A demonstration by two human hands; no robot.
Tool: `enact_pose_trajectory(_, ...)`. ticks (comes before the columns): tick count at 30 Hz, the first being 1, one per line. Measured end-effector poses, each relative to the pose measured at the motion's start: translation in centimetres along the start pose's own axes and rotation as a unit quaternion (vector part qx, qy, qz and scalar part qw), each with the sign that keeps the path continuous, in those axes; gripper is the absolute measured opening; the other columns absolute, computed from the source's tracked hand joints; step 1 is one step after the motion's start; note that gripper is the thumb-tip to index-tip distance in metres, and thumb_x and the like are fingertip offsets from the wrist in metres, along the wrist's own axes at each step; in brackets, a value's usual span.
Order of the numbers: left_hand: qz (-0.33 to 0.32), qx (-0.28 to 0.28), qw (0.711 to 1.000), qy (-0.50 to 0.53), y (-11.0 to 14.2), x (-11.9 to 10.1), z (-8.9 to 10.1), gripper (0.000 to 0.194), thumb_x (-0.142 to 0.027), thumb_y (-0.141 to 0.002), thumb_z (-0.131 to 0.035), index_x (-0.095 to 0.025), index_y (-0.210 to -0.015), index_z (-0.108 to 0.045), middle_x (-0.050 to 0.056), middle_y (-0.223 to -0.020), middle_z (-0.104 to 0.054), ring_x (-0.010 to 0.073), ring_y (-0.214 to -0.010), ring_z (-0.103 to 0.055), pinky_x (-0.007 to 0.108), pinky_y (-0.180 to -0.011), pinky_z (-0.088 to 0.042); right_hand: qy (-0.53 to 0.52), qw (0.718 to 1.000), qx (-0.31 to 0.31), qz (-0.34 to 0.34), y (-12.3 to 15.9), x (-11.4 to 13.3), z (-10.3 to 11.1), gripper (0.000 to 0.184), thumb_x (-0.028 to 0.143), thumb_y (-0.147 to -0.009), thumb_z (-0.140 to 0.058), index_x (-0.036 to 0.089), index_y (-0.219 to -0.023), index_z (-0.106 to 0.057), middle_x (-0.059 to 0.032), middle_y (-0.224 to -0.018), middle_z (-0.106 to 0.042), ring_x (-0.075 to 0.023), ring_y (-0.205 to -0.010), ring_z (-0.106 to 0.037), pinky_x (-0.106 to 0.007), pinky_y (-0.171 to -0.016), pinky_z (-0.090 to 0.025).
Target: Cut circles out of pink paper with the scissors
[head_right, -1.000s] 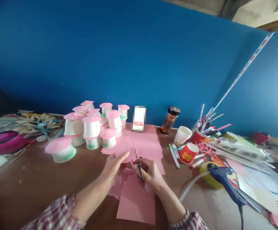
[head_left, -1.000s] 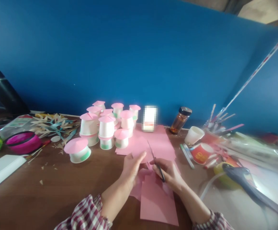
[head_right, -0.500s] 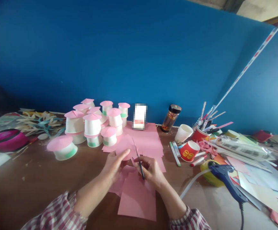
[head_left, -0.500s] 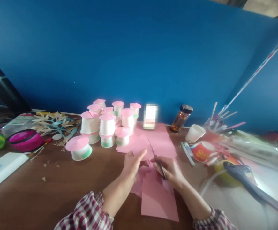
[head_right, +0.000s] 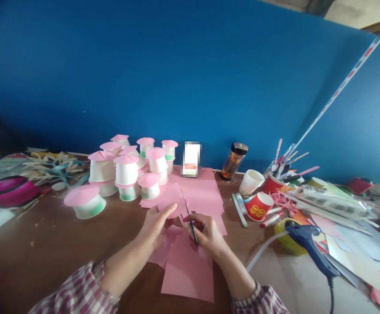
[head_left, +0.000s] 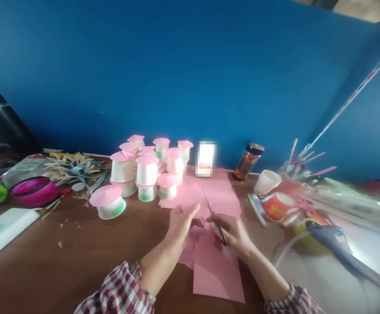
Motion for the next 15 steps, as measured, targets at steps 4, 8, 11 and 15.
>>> enact_pose_trajectory(4,0.005,0.016,1.000,-0.002,-0.16,0.29,-0.09,0.024,-0.025,-0.061,-0.074,-0.013,-0.075,-0.060,0.000,-0.051,-0.055,0.0171,-0.041,-0.055,0.030,-0.036,-0.048,-0.013,1.000,0.003,-0.009,0.05,-0.09,-0.10,0.042,0.051,-0.082,-0.056,0.011,-0.088,-0.067,0.0024,-0.051,-0.049,-0.0108,-0.044,-0.045,-0.022,-0.043,-0.041)
enact_pose_trajectory(8,0.009,0.038,0.999,-0.008,-0.23,0.51,-0.25,0.022,-0.026,-0.062,-0.074,-0.013,-0.073,-0.059,0.001,-0.051,-0.056,0.0190,-0.043,-0.057,0.035,-0.039,-0.051,-0.037,0.999,0.005,-0.014,0.14,-0.22,-0.12,0.038,0.048,-0.081,-0.059,0.012,-0.089,-0.066,0.0024,-0.052,-0.050,-0.0117,-0.047,-0.047,-0.022,-0.044,-0.041)
enact_pose_trajectory(11,0.008,0.037,0.999,-0.014,-0.32,0.61,-0.18,0.021,-0.026,-0.061,-0.074,-0.013,-0.070,-0.059,0.002,-0.050,-0.056,0.0198,-0.044,-0.058,0.037,-0.040,-0.052,-0.052,0.998,0.006,-0.021,0.14,-0.44,-0.13,0.038,0.049,-0.080,-0.060,0.012,-0.090,-0.066,0.0031,-0.052,-0.049,-0.0114,-0.047,-0.046,-0.022,-0.044,-0.041)
enact_pose_trajectory(15,0.001,0.045,0.999,-0.020,-0.39,0.56,-0.23,0.021,-0.026,-0.062,-0.073,-0.013,-0.068,-0.058,0.001,-0.048,-0.055,0.0196,-0.043,-0.057,0.037,-0.040,-0.052,-0.040,0.999,0.004,-0.016,0.07,-0.37,-0.05,0.039,0.050,-0.080,-0.059,0.012,-0.089,-0.066,0.0026,-0.052,-0.050,-0.0119,-0.048,-0.047,-0.023,-0.044,-0.042)
Point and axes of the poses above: each hand's wrist, its own y-axis away from the middle knuckle, its own z-axis out of the back of the hand, x = y × z, the point moved 7 cm from there along -y, towards the middle knuckle
